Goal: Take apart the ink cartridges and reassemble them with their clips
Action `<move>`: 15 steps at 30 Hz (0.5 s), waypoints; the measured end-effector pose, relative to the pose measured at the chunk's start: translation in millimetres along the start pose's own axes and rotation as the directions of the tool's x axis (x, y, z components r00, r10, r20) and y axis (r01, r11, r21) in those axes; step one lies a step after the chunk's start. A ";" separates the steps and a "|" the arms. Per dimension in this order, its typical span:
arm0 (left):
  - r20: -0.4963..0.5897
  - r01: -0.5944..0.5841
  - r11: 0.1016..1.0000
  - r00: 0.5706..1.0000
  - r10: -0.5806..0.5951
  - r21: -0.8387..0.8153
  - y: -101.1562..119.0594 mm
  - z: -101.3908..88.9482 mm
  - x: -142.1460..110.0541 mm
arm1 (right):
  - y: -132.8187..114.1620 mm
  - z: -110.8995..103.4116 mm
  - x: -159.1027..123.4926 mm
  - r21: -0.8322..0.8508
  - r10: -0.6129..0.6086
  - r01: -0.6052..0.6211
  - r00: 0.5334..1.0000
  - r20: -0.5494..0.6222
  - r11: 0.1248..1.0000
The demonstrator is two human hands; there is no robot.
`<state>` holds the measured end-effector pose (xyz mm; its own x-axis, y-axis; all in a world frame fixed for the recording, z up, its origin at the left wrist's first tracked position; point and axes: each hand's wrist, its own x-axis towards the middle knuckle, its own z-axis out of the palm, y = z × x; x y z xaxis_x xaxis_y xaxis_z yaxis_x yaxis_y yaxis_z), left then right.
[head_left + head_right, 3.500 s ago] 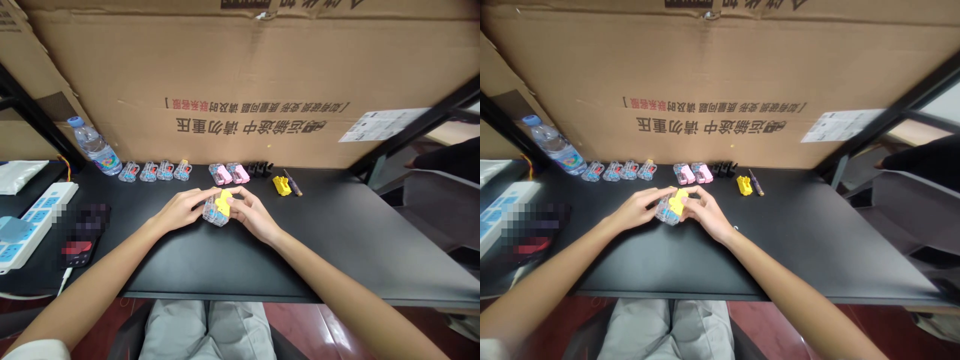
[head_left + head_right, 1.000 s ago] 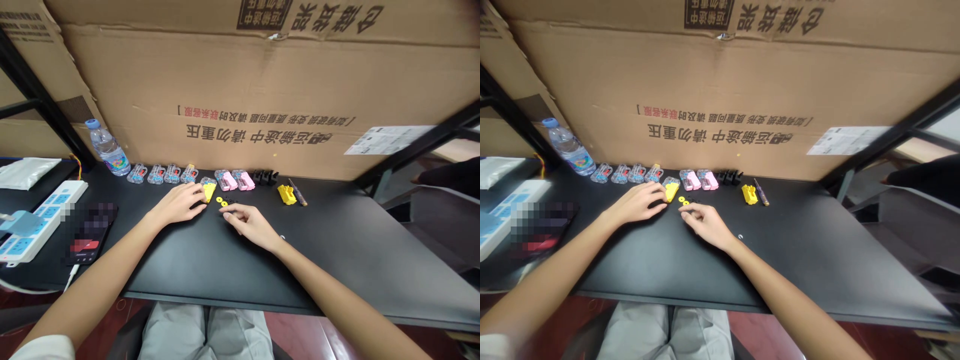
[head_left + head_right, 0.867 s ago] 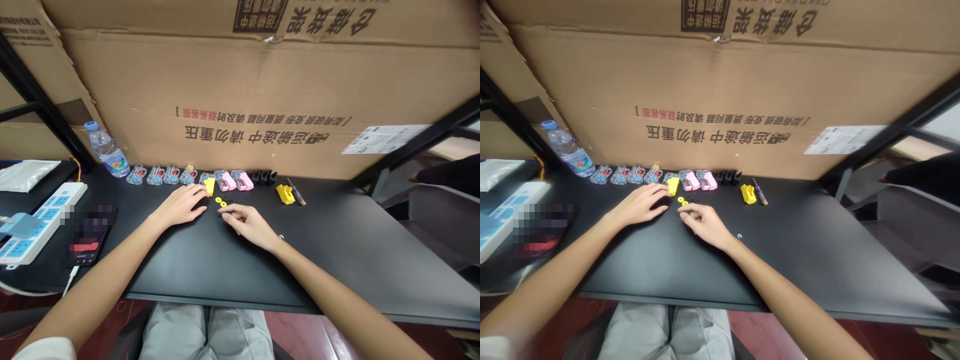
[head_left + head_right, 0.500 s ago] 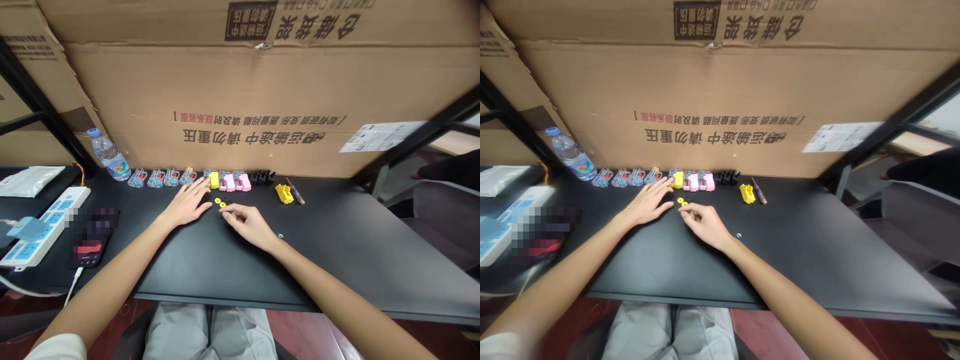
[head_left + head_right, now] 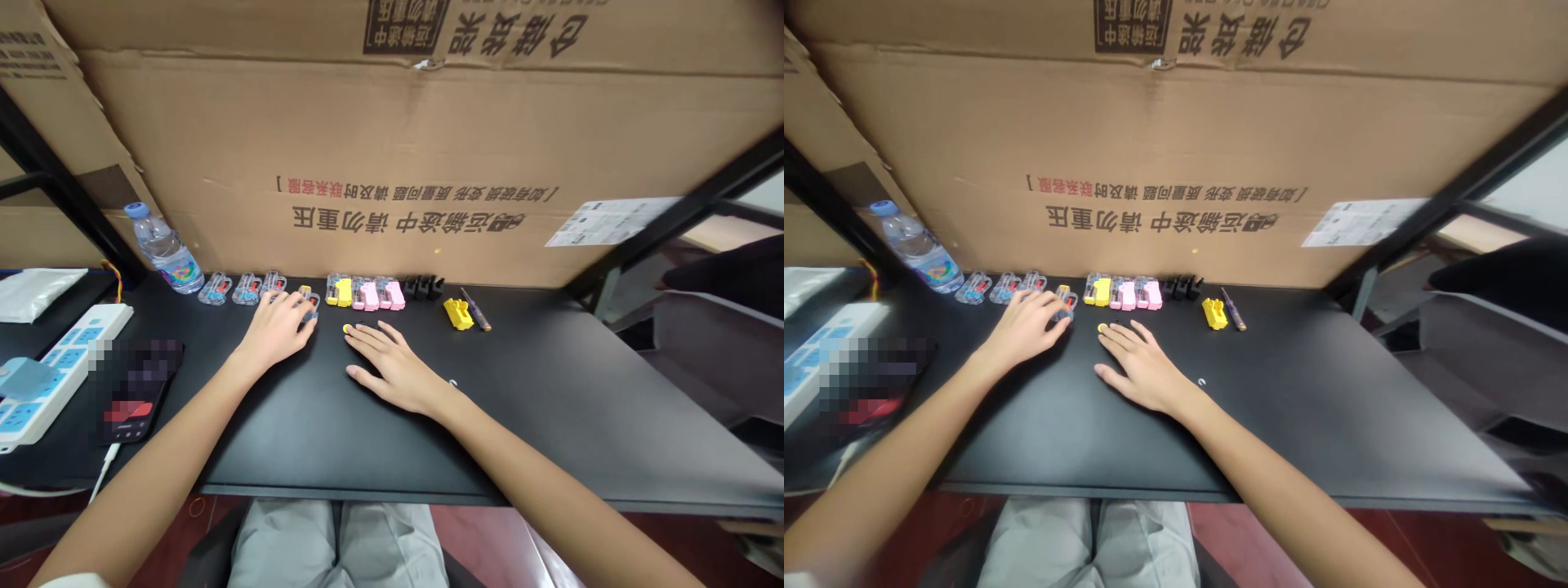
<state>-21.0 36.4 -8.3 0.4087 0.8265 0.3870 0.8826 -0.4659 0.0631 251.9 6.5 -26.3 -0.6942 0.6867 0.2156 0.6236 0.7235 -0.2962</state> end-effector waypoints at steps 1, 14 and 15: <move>0.004 0.000 1.000 1.000 0.000 -0.003 0.1 -2.3 0.2 | -1.6 -0.5 -0.4 0.007 -0.020 0.020 1.000 -0.005 1.000; 0.000 -0.190 0.973 0.981 0.192 -0.134 17.5 -8.1 -1.3 | 67.7 -45.8 -6.4 -0.029 0.230 -0.282 0.833 -0.504 0.959; 0.006 -0.222 0.962 0.974 0.226 -0.159 21.1 -8.1 -1.8 | 82.1 -50.2 -10.7 -0.074 0.279 -0.369 0.806 -0.522 0.927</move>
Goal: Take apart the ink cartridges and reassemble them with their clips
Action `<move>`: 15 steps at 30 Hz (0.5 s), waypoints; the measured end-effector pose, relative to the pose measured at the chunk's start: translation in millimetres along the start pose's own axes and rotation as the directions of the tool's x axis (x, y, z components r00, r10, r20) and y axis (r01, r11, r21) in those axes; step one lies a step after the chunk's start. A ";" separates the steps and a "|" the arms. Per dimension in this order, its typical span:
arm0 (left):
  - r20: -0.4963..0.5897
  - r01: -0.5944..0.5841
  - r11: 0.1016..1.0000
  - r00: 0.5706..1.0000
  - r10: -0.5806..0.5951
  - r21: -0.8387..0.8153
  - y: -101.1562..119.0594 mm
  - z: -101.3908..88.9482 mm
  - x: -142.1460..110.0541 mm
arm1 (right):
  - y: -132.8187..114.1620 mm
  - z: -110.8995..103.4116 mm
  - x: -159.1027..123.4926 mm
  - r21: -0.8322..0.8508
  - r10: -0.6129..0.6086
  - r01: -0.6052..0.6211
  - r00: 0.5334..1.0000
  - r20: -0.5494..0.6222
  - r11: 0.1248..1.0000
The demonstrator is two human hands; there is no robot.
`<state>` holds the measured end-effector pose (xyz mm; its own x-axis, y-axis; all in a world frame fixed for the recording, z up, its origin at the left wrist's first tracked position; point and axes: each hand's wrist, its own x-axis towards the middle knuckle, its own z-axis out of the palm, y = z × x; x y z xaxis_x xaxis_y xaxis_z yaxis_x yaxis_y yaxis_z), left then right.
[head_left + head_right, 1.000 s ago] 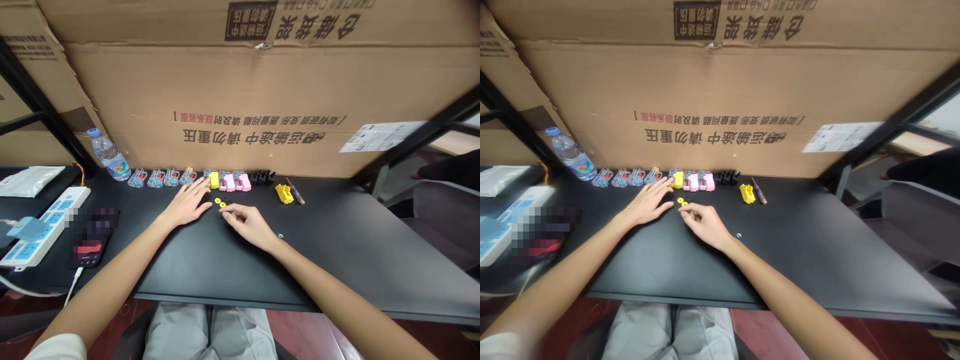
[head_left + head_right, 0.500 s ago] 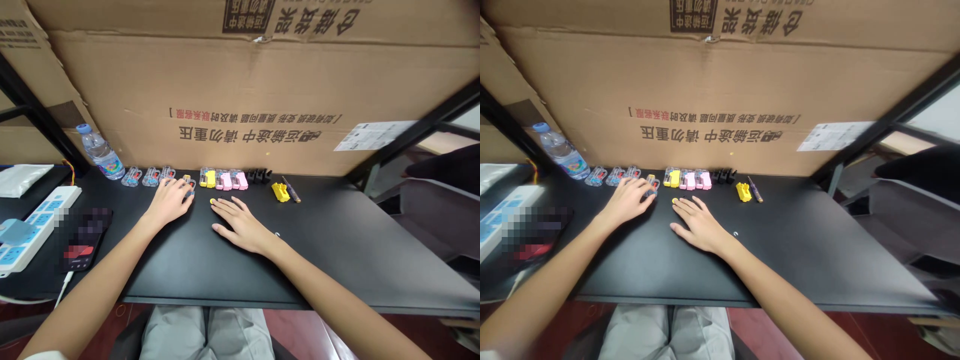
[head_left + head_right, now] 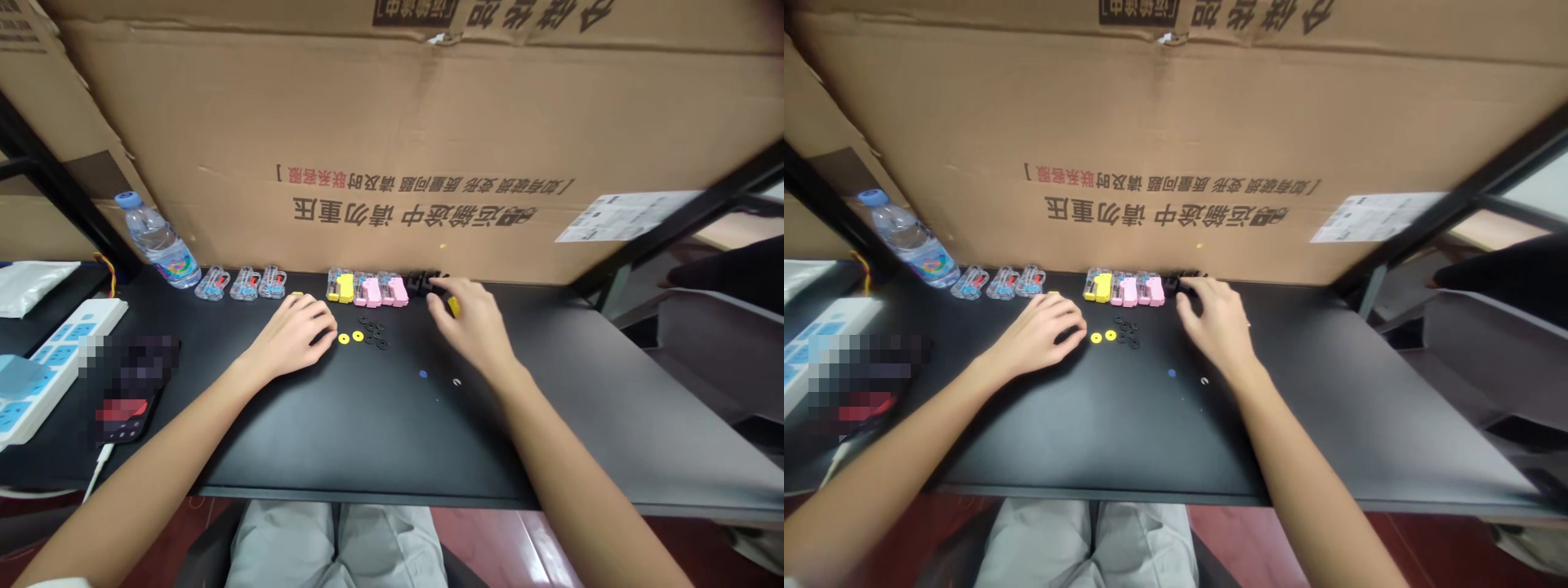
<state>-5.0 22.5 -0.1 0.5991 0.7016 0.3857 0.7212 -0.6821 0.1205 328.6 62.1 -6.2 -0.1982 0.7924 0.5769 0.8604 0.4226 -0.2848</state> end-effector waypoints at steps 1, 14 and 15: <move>0.009 -0.025 1.000 1.000 0.025 -0.019 3.1 0.6 0.3 | 14.6 -1.9 1.6 -0.087 0.059 -0.059 0.998 -0.007 0.994; 0.117 0.061 0.996 0.991 -0.068 0.067 -16.9 3.7 -3.3 | 57.2 6.2 -2.7 -0.175 0.311 -0.288 0.942 0.124 0.942; 0.114 0.063 0.996 0.991 -0.071 0.066 -18.5 3.7 -3.5 | 55.6 6.6 -1.8 -0.142 0.298 -0.280 0.946 0.130 0.950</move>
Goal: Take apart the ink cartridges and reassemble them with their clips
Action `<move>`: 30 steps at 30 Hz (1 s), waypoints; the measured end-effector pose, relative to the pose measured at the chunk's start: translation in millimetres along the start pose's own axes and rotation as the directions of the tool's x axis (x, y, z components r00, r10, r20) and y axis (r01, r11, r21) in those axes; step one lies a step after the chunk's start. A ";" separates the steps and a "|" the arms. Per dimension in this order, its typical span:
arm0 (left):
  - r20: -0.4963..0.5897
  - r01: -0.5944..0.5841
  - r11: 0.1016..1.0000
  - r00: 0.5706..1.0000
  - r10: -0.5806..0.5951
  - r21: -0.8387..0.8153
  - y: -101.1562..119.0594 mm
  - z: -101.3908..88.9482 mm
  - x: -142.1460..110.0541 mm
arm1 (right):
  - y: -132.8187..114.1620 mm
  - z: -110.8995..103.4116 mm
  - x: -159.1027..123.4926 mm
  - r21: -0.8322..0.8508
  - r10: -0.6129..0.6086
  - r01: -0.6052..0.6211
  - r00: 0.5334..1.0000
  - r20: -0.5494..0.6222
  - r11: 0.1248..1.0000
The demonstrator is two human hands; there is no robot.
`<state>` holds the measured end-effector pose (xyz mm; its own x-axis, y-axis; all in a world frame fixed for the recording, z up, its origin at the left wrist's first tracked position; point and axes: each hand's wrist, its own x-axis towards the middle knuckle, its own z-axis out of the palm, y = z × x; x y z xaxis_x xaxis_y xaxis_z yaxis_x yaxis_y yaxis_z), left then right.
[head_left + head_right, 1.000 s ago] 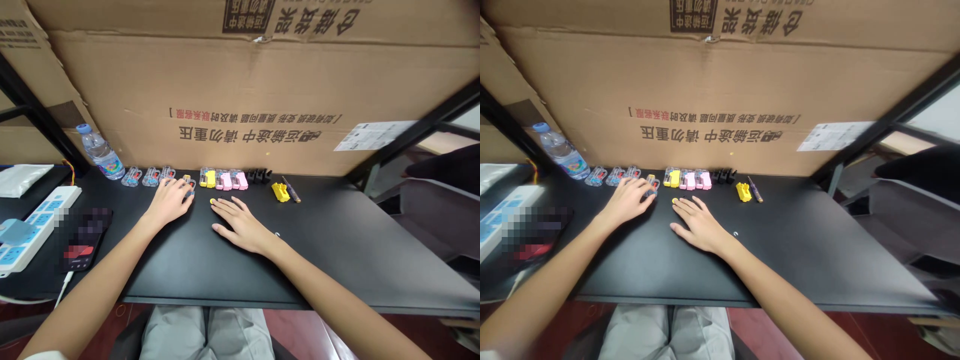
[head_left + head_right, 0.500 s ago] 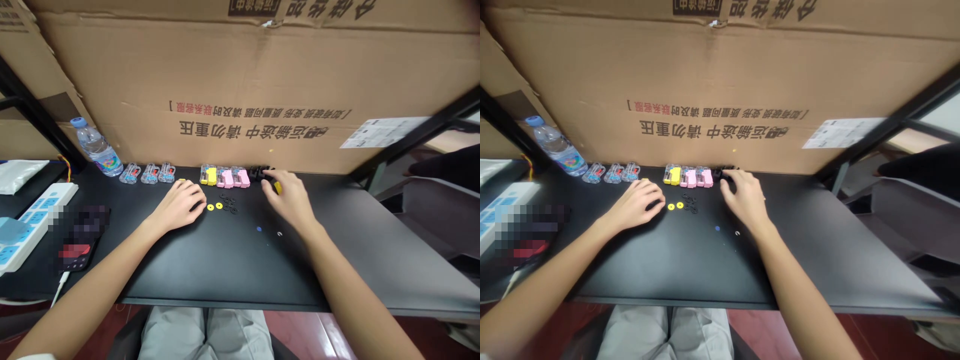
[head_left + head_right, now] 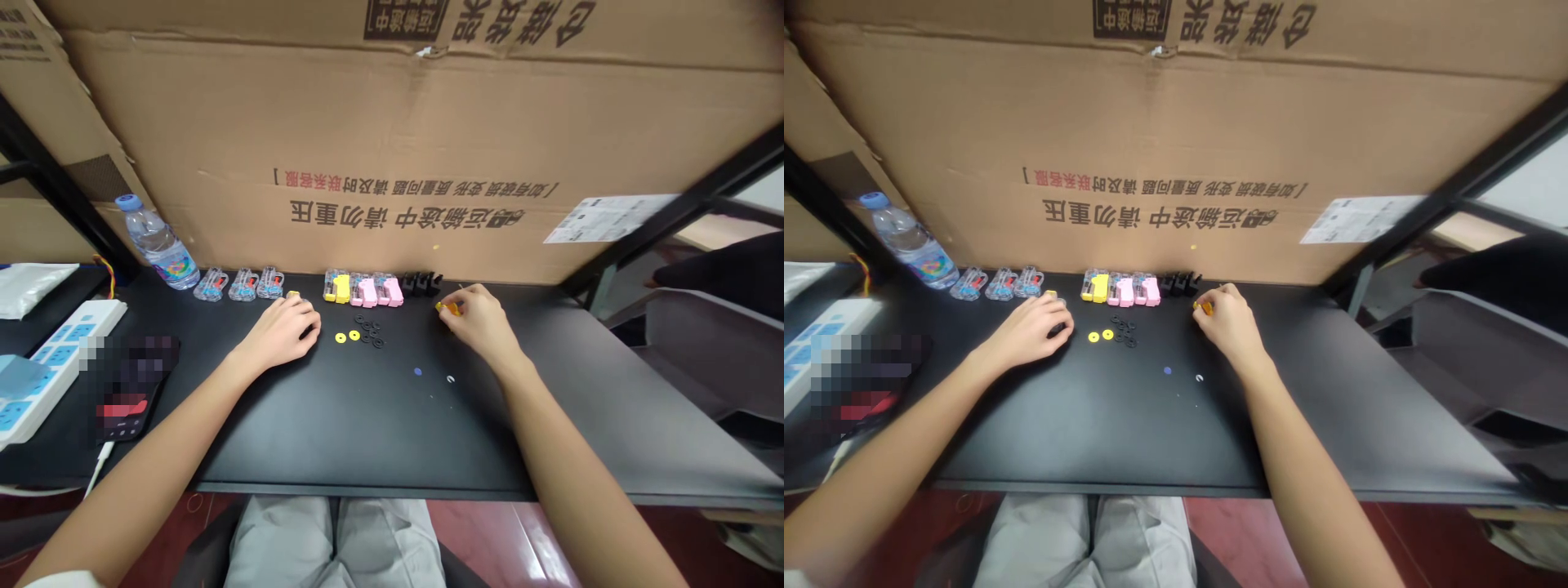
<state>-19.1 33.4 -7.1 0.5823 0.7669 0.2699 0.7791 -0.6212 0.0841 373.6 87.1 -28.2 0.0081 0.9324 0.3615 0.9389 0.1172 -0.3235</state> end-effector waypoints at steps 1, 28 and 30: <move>-0.005 0.002 1.000 1.000 -0.002 -0.004 -1.0 -0.1 0.0 | -2.1 -0.4 0.4 0.041 -0.012 0.012 1.000 0.010 0.999; -0.168 0.015 0.992 0.985 -0.036 -0.127 10.6 -9.0 2.5 | -132.5 34.0 -58.5 0.454 -0.460 0.419 0.887 -0.020 0.787; -0.154 0.027 0.993 0.987 -0.045 -0.118 5.8 -7.3 1.9 | -133.5 37.3 -57.9 0.347 -0.526 0.483 0.850 0.036 0.804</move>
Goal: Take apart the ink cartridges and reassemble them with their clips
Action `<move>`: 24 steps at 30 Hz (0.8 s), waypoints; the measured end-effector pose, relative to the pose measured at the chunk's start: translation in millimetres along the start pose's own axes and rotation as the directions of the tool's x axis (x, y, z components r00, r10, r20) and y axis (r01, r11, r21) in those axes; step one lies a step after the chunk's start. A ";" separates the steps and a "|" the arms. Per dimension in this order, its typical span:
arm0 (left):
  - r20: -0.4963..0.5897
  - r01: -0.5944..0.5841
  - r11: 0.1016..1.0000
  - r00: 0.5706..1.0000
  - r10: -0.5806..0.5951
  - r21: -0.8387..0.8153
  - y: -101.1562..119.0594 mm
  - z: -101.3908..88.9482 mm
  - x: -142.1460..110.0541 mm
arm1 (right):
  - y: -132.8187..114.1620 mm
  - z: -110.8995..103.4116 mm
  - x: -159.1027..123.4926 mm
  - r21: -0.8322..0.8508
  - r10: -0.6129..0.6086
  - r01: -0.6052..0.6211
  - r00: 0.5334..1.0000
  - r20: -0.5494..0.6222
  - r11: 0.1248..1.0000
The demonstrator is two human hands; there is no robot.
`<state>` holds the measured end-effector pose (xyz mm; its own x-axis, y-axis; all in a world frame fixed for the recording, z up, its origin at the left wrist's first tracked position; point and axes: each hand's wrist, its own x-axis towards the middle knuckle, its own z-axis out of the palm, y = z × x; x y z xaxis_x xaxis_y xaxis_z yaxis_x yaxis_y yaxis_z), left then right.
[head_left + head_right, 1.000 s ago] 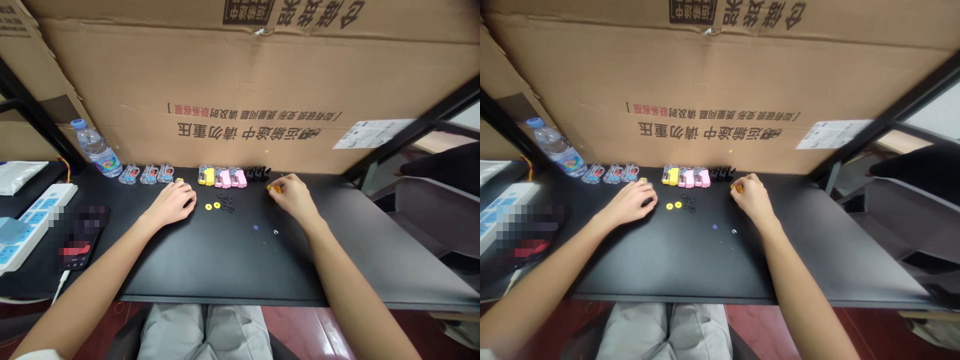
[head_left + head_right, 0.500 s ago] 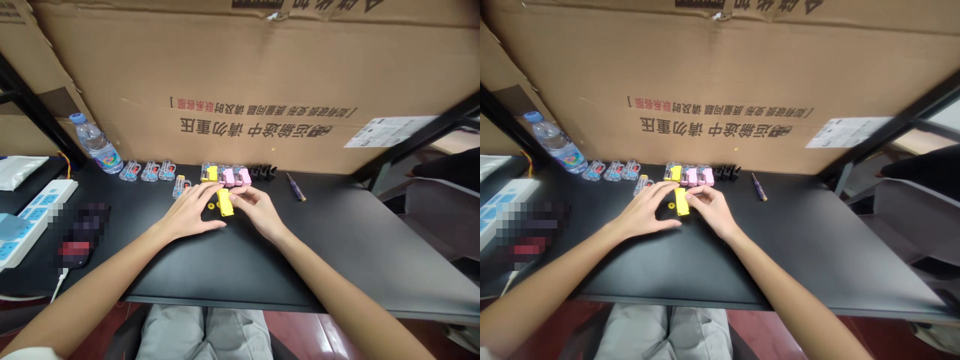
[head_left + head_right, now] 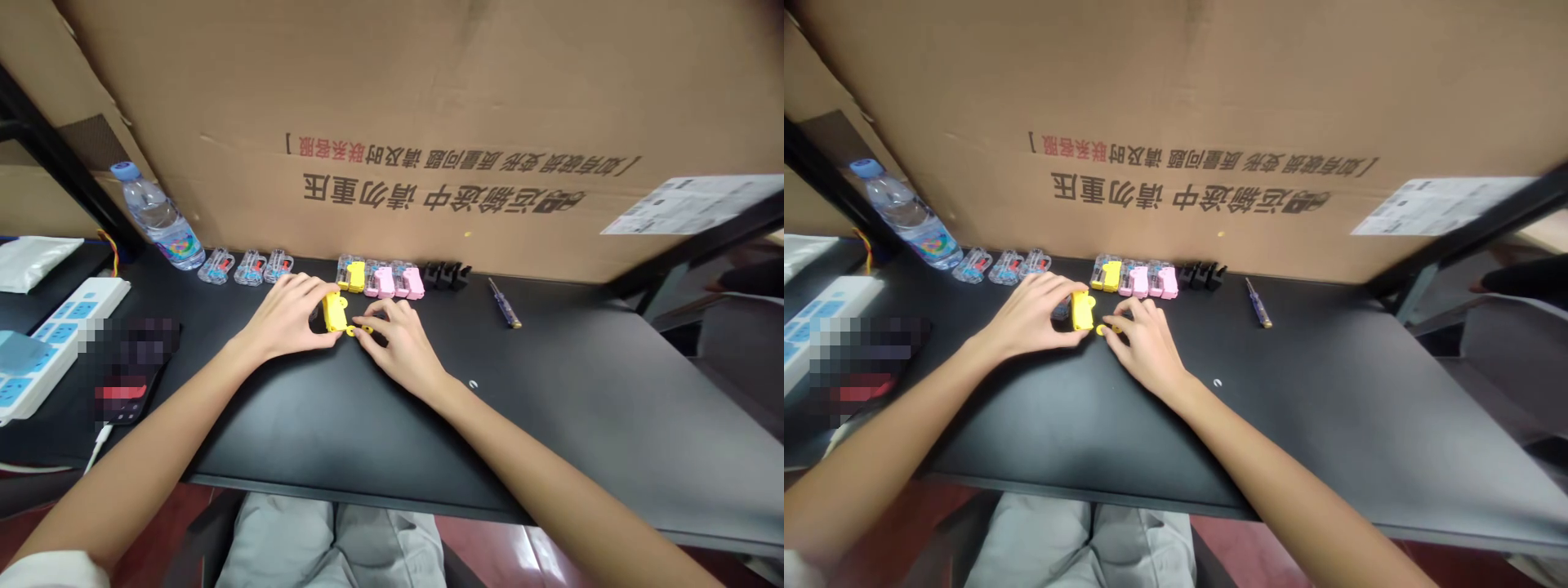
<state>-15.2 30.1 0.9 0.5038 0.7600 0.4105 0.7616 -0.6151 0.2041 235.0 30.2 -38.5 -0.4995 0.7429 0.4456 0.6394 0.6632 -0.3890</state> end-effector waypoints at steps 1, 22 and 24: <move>0.010 0.003 1.000 1.000 -0.003 0.000 -1.1 0.7 -0.3 | 0.3 1.0 0.2 -0.027 -0.008 0.009 0.999 0.031 1.000; 0.140 -0.011 0.998 0.990 0.018 -0.055 -1.1 0.8 -1.2 | -5.7 -5.5 2.5 0.103 0.040 -0.060 0.982 0.185 0.993; 0.145 -0.014 0.998 0.989 0.022 -0.059 -1.5 1.7 -1.5 | -5.5 -7.2 2.3 0.139 0.048 -0.074 0.982 0.185 0.987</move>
<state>-16.4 30.2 -1.6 0.5742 0.7687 0.2819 0.7293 -0.6367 0.2505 234.6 27.7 -29.5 -0.5680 0.7777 0.2694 0.5872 0.6123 -0.5294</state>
